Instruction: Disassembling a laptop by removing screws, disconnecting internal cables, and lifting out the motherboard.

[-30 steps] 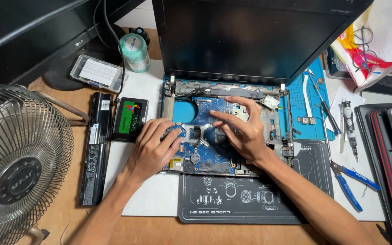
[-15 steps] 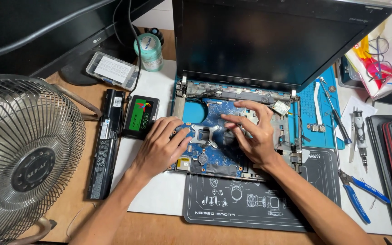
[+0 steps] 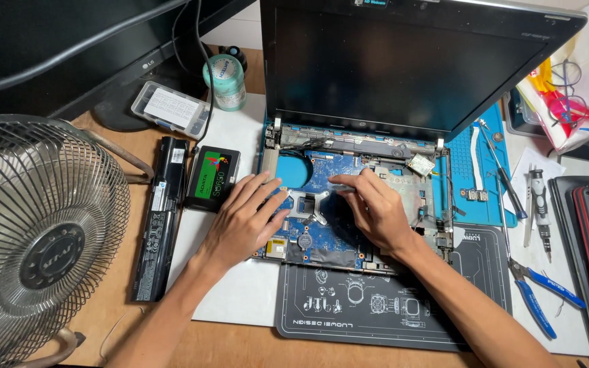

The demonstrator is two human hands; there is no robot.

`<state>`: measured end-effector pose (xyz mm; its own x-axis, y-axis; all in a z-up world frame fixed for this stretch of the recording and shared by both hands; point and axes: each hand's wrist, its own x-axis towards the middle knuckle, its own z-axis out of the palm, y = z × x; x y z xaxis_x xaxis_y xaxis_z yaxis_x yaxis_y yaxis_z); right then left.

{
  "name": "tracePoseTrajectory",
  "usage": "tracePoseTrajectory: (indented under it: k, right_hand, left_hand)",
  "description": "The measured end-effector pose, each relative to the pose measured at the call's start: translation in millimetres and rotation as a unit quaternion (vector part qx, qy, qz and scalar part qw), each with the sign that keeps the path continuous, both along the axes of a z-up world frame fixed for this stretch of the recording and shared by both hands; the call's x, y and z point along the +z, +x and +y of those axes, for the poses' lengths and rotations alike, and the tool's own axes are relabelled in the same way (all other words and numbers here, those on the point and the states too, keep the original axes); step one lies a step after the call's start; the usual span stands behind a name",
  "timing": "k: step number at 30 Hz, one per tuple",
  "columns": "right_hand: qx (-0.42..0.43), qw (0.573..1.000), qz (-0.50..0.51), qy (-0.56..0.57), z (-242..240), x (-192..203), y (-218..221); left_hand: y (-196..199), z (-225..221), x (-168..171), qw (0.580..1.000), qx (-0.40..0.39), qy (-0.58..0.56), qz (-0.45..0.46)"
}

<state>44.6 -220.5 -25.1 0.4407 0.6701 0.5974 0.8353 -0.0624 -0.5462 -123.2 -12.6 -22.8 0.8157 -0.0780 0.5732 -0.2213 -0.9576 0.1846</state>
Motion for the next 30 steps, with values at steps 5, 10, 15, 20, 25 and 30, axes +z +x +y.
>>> tracePoseTrajectory:
  k: [5, 10, 15, 20, 25, 30]
  right_hand:
    - [0.014, 0.999, 0.027, -0.028, -4, 0, 1]
    - [-0.022, 0.998, 0.042, -0.035, -2, -4, 3]
    - [-0.062, 0.998, 0.003, -0.023, -1, -4, 8]
    - [-0.103, 0.992, -0.076, -0.013, -8, 32, 10]
    - [-0.175, 0.978, -0.114, -0.026, -57, 48, 31]
    - [-0.299, 0.954, -0.006, -0.036, -113, 57, 43]
  left_hand:
    - [0, 0, -5, 1.000, 0.002, 0.000, 0.004]
    - [0, 0, -7, 1.000, 0.001, -0.002, 0.004]
    - [0, 1, -8, 1.000, -0.001, 0.004, -0.010]
    - [-2, -2, 0, 1.000, -0.009, 0.005, -0.030]
    - [0, -6, -1, 0.999, -0.025, 0.013, -0.036]
    - [-2, -10, -2, 1.000, -0.008, -0.005, 0.005]
